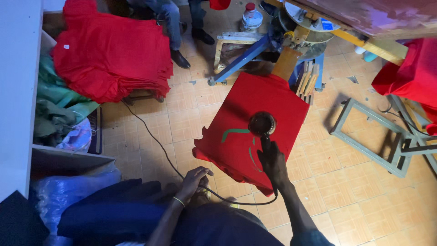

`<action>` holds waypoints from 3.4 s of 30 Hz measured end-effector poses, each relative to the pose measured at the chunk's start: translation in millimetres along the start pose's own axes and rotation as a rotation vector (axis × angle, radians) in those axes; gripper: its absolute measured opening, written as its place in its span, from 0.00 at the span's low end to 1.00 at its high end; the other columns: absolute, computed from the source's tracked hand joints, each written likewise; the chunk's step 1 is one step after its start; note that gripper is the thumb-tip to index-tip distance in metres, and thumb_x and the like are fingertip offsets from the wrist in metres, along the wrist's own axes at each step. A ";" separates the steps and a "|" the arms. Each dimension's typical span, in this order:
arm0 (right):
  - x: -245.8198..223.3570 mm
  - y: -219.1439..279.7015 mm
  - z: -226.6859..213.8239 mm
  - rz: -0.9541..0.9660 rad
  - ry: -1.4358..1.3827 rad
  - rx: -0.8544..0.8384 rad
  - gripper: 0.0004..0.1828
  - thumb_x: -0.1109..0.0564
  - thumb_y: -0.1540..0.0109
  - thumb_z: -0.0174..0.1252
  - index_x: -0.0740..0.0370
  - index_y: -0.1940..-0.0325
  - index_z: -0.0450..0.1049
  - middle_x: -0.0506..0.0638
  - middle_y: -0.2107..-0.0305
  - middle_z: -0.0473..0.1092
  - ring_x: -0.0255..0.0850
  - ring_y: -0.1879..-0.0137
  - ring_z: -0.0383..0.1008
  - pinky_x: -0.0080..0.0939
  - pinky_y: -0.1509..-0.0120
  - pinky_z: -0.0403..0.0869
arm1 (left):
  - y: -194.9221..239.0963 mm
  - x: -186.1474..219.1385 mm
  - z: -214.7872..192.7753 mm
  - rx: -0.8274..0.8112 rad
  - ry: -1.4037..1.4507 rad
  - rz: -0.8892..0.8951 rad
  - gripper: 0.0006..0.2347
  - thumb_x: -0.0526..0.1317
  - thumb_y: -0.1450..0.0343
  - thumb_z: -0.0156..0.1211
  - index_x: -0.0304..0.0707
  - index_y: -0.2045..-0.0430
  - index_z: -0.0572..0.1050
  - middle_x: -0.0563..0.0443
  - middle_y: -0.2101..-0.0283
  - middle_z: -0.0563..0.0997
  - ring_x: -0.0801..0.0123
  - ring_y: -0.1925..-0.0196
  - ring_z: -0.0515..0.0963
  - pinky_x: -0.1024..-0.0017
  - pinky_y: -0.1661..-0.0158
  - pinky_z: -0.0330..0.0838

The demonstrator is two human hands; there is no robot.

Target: The person uses a heat gun to apply heat to a green printed design on a red t-shirt laid on a wooden board. The person moves the heat gun back and forth over the design to set the print.

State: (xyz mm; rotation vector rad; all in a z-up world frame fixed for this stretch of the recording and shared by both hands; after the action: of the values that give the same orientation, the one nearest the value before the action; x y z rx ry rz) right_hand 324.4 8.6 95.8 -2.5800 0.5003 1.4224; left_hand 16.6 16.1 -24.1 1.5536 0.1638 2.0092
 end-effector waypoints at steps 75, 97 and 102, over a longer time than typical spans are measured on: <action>-47.5 108.1 -44.2 0.659 -0.103 -0.129 0.14 0.53 0.39 0.61 0.63 0.53 0.71 0.57 0.82 0.71 0.42 0.84 0.67 0.41 0.76 0.65 | 5.3 46.6 44.1 -0.127 -0.271 -0.233 0.13 0.45 0.23 0.51 0.37 0.67 0.80 0.47 0.82 0.72 0.76 0.89 0.59 0.82 0.86 0.48; -21.8 -7.6 26.2 0.110 -0.442 -0.108 0.07 0.61 0.39 0.62 0.62 0.62 0.69 0.54 0.91 0.66 0.40 0.88 0.68 0.33 0.81 0.64 | 15.2 2.5 -10.3 0.075 -0.036 -0.046 0.11 0.38 0.27 0.57 0.25 0.68 0.81 0.40 0.91 0.69 0.71 0.97 0.63 0.79 0.92 0.53; -25.4 15.4 63.9 0.181 -0.682 -0.299 0.09 0.64 0.41 0.62 0.66 0.60 0.70 0.54 0.87 0.66 0.41 0.88 0.68 0.36 0.84 0.65 | 9.7 -13.8 -17.1 0.078 -0.056 -0.090 0.11 0.38 0.26 0.56 0.25 0.67 0.80 0.39 0.90 0.71 0.71 0.97 0.62 0.78 0.92 0.55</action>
State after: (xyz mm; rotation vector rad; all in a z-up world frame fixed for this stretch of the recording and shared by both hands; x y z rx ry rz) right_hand 255.8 18.3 83.3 -2.0555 0.4391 2.4443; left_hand -0.7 5.4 -36.9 1.6196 0.2885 1.9083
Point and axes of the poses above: each hand's wrist, its own y-axis away from the middle knuckle, its own z-axis out of the palm, x = y × z, the point moved 3 cm from there along -y, towards the middle knuckle
